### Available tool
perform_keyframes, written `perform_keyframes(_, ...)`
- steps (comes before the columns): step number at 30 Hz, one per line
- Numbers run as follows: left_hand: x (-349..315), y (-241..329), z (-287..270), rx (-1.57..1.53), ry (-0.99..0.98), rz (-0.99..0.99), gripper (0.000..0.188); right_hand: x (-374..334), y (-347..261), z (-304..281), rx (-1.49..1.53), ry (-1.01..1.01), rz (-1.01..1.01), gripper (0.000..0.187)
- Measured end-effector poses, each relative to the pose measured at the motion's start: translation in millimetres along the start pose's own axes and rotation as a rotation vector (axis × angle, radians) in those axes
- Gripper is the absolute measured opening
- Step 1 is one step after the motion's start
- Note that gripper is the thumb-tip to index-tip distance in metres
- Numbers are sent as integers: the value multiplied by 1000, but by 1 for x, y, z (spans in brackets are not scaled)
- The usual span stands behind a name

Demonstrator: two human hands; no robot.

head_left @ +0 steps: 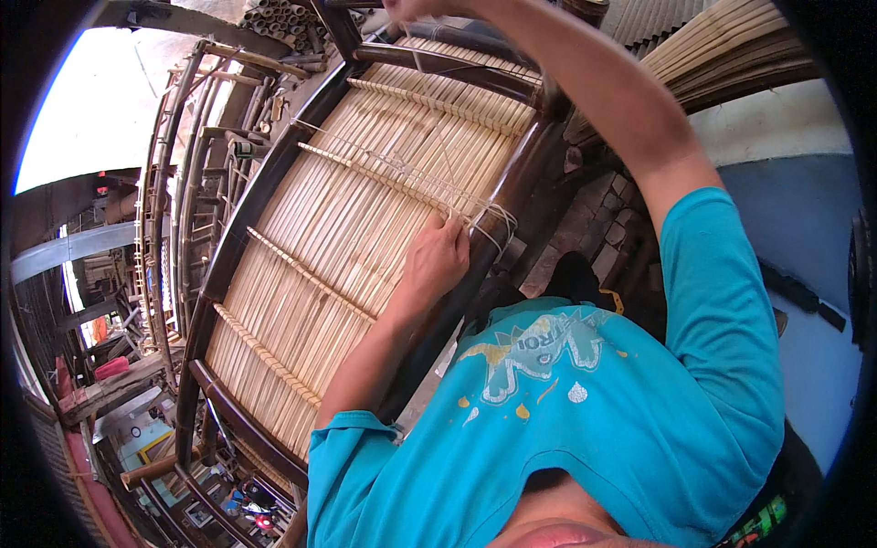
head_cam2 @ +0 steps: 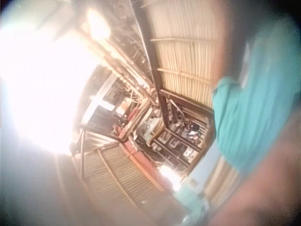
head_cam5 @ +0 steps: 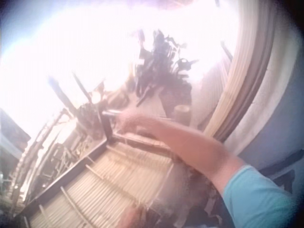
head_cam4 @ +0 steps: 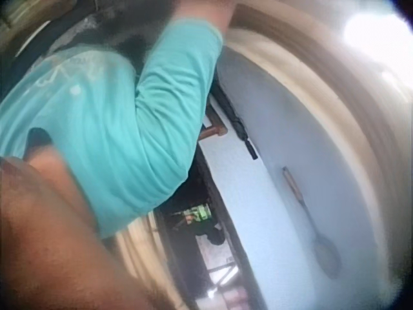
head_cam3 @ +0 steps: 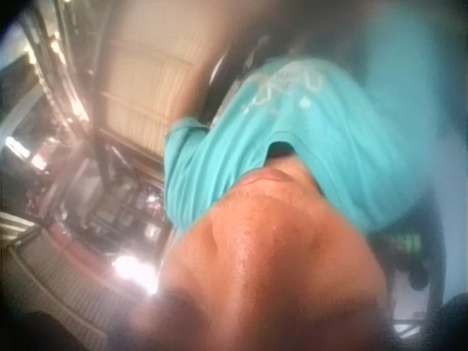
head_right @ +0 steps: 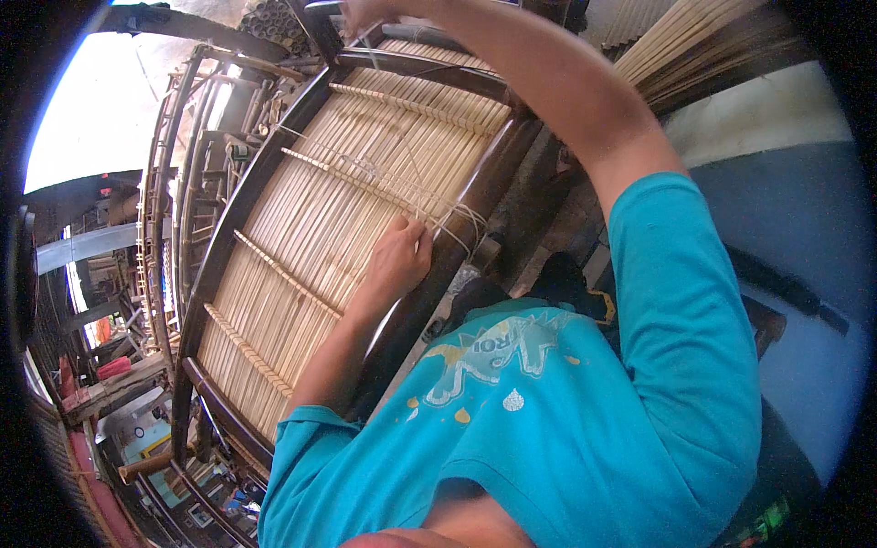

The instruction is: The person applies a dark finish to a bamboo chair frame using a brush and can, then ties a white rope around the chair's frame and seat slats to secure or decorate it.

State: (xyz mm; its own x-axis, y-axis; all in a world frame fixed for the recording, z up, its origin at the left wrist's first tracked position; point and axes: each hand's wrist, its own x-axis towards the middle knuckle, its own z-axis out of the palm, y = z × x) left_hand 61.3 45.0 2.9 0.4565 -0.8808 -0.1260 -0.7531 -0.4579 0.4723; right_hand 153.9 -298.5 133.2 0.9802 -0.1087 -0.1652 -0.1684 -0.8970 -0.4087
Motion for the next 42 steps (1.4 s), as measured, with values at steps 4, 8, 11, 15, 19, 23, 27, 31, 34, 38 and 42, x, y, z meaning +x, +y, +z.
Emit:
perform_keyframes(4, -28, 21, -39, 84, 192, 306, 27, -101, -66, -71, 480, 640, -13, 38)
perform_keyframes(8, -68, 77, -108, -208, -150, 144, 25, -154, -63, 16, 494, 871, -449, 35)
perform_keyframes(11, -98, 123, -156, -258, -155, 50, 27, -187, -89, 134, 770, 241, -570, 32)
perform_keyframes(15, -136, 162, -208, -241, 151, 181, 32, -237, -129, 225, 1042, 191, -714, 29)
perform_keyframes(19, -180, 166, -232, -172, 804, 490, 31, -265, -138, 230, 978, 442, -641, 32)
perform_keyframes(23, -185, 141, -211, 127, 812, 295, 27, -303, -140, 241, 927, 479, -683, 37)
perform_keyframes(27, -92, 93, -69, 257, 186, -274, 49, -338, -119, 240, 1022, 489, -437, 42)
perform_keyframes(31, -55, 77, 41, 585, 133, -159, 68, -355, -106, 246, 1063, 599, -371, 40)
perform_keyframes(34, -35, 85, 73, 606, 265, -140, 63, -372, -93, 235, 1063, 513, -370, 40)
perform_keyframes(38, -28, 70, 81, 664, 244, -129, 54, -397, -88, 252, 1083, 494, -323, 39)
perform_keyframes(42, -34, 72, 79, 636, 265, -132, 51, -421, -93, 254, 1126, 537, -313, 38)
